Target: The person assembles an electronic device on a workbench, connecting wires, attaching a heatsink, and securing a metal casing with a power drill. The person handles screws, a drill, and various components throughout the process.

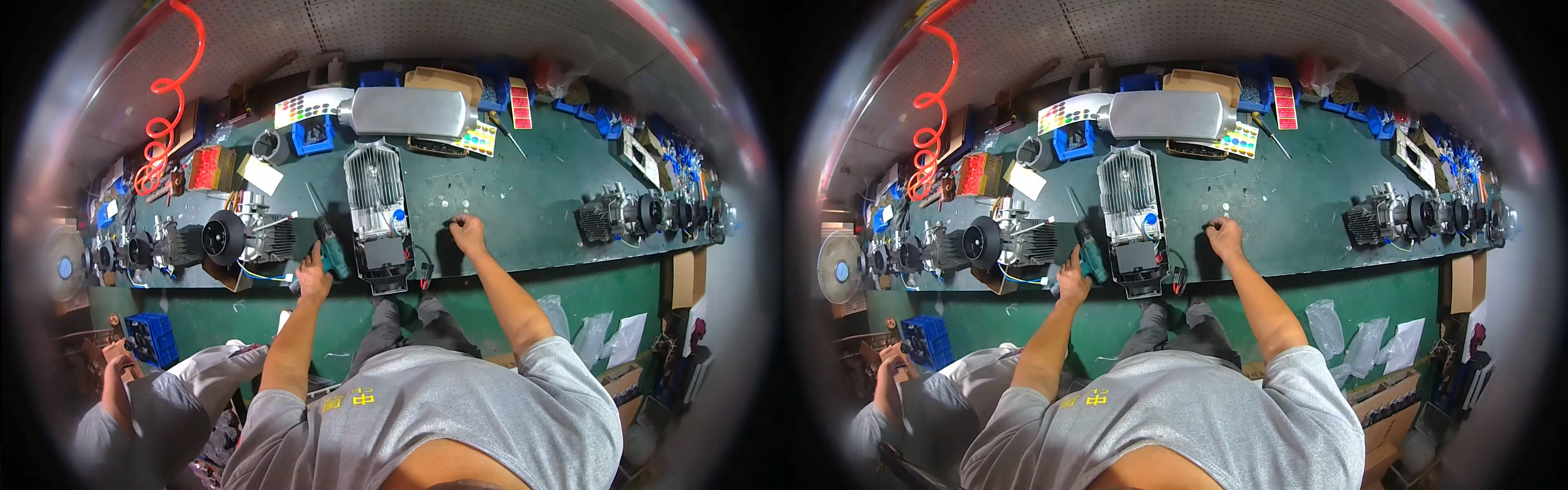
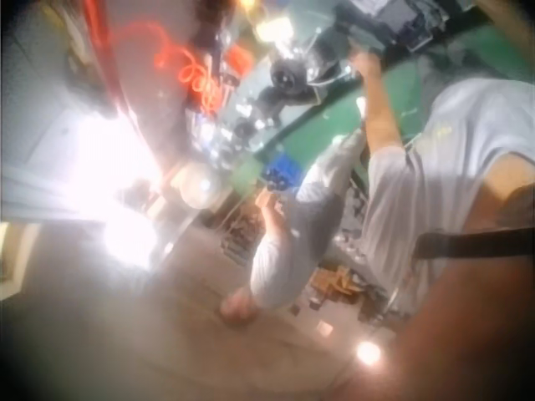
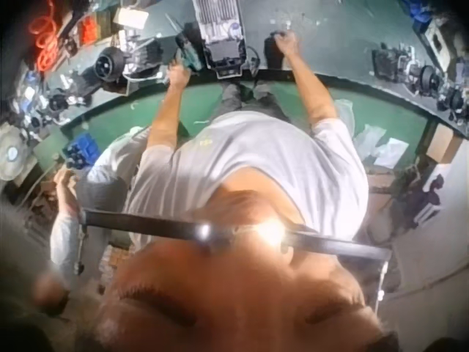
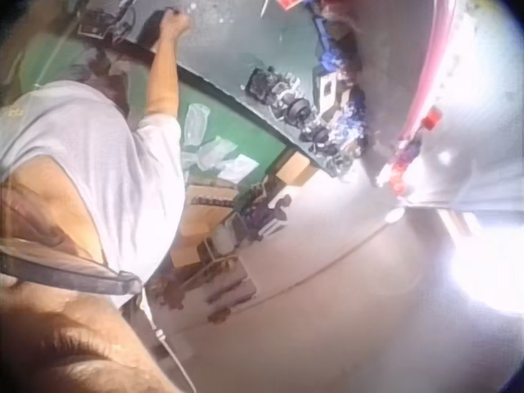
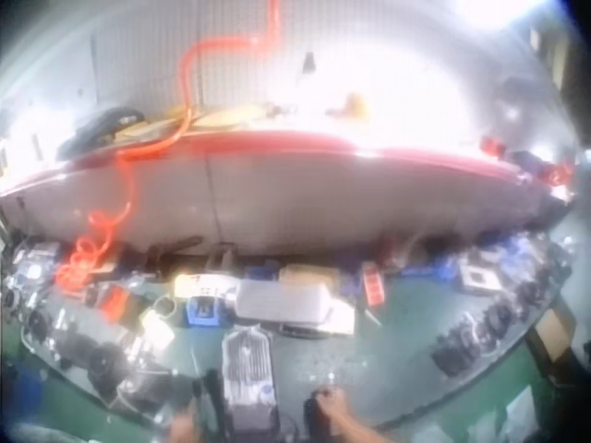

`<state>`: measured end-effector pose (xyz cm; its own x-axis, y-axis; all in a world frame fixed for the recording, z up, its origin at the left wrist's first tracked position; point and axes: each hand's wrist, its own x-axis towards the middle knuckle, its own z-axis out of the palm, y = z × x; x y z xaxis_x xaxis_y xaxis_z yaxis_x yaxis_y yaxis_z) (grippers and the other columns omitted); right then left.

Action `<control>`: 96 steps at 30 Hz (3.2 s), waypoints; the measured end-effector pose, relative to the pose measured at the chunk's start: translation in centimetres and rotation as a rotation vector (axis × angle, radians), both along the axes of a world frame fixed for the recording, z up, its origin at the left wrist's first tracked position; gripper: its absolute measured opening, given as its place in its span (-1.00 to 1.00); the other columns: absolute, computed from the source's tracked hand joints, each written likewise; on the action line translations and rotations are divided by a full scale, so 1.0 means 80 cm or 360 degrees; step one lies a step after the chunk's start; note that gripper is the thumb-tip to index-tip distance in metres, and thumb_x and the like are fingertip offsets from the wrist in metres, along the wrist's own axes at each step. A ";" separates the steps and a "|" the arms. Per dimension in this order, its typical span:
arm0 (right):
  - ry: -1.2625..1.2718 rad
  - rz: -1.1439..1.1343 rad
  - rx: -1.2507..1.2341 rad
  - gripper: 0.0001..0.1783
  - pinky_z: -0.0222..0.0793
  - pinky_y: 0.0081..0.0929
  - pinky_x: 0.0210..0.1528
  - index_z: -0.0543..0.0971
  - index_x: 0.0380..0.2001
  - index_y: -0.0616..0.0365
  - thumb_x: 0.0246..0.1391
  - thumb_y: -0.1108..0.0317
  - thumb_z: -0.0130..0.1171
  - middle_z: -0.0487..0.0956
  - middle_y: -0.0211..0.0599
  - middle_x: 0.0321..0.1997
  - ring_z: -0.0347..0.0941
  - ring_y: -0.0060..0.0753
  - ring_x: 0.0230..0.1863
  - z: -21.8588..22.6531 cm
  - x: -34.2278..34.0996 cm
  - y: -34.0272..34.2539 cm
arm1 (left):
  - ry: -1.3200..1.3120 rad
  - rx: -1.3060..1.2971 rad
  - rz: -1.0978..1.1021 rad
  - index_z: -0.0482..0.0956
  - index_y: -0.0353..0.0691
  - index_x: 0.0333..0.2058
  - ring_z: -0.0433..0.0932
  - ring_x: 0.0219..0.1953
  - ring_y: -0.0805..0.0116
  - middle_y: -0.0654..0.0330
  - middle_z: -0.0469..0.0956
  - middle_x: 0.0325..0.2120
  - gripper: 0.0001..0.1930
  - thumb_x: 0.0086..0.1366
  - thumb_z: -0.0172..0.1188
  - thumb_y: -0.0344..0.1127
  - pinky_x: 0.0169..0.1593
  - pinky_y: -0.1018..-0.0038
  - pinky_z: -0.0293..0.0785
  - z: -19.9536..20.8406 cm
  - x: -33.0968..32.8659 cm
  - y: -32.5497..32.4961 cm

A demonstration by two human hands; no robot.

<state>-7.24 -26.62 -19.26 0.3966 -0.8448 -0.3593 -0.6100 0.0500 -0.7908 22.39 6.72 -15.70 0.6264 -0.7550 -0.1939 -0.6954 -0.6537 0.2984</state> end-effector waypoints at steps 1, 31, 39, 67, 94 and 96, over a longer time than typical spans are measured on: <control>-0.0202 -0.0152 0.0298 -0.86 0.65 -0.35 -0.32 0.62 -0.32 0.23 0.09 0.41 0.33 0.64 -0.26 -0.38 0.60 -0.29 -0.46 0.008 -0.002 0.016 | 0.0083 0.0011 0.0035 0.08 -0.07 0.47 0.45 0.18 -0.15 -0.13 0.49 0.09 0.00 0.03 0.35 -0.42 0.26 -0.03 0.30 -0.002 0.002 0.008; 0.0694 0.0113 -0.0961 -0.71 0.56 0.05 0.00 0.73 -0.09 -0.02 0.15 0.40 0.16 0.59 -0.03 -0.02 0.58 0.15 0.01 0.006 0.010 -0.142 | 0.0597 -0.0746 0.0554 0.55 -0.30 -0.18 0.57 -0.31 0.32 0.19 0.58 -0.36 -0.76 0.24 0.38 -0.37 -0.17 0.36 0.51 0.246 -0.162 0.116; 0.0371 -0.0007 -0.0974 -0.80 0.54 -0.01 -0.03 0.64 -0.17 0.22 0.11 0.44 0.28 0.64 0.04 -0.15 0.58 0.21 -0.10 -0.022 -0.010 -0.148 | 0.0606 -0.0749 0.0576 0.56 -0.23 -0.19 0.56 -0.32 0.30 0.21 0.57 -0.38 -0.74 0.23 0.41 -0.29 -0.20 0.31 0.50 0.245 -0.170 0.112; -0.1248 0.0156 0.1420 -0.70 0.73 -0.43 -0.06 0.58 0.09 0.36 0.33 0.51 0.18 0.65 -0.19 -0.15 0.63 -0.43 -0.17 0.232 0.063 0.095 | 0.1521 -0.0853 0.0418 0.55 -0.24 0.07 0.53 -0.33 0.43 0.17 0.63 -0.15 -0.64 0.41 0.33 -0.20 -0.19 0.40 0.54 0.281 -0.107 0.099; -0.0687 0.0904 -0.0589 -0.67 0.43 -0.13 -0.13 0.69 -0.08 0.19 0.07 0.59 0.15 0.50 0.04 -0.29 0.47 0.12 -0.22 0.158 0.114 0.128 | 0.1044 -0.0248 -0.0230 0.62 -0.23 0.11 0.58 -0.02 0.45 0.20 0.67 -0.03 -0.56 0.28 0.44 -0.27 0.14 0.42 0.50 0.425 -0.012 -0.021; -0.0668 0.0923 -0.0538 -0.67 0.43 -0.14 -0.11 0.69 -0.08 0.20 0.06 0.58 0.16 0.51 0.02 -0.27 0.47 0.11 -0.21 0.165 0.111 0.125 | 0.0831 -0.0067 -0.0121 0.63 -0.21 0.06 0.62 -0.01 0.35 0.14 0.68 -0.03 -0.51 0.22 0.49 -0.14 0.15 0.39 0.51 0.451 -0.018 -0.038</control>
<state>1.67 -16.60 -6.07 0.8525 -0.4986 0.1570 -0.1128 -0.4687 -0.8761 20.97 3.69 20.41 0.3979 -0.8081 -0.4343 -0.4919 -0.5875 0.6425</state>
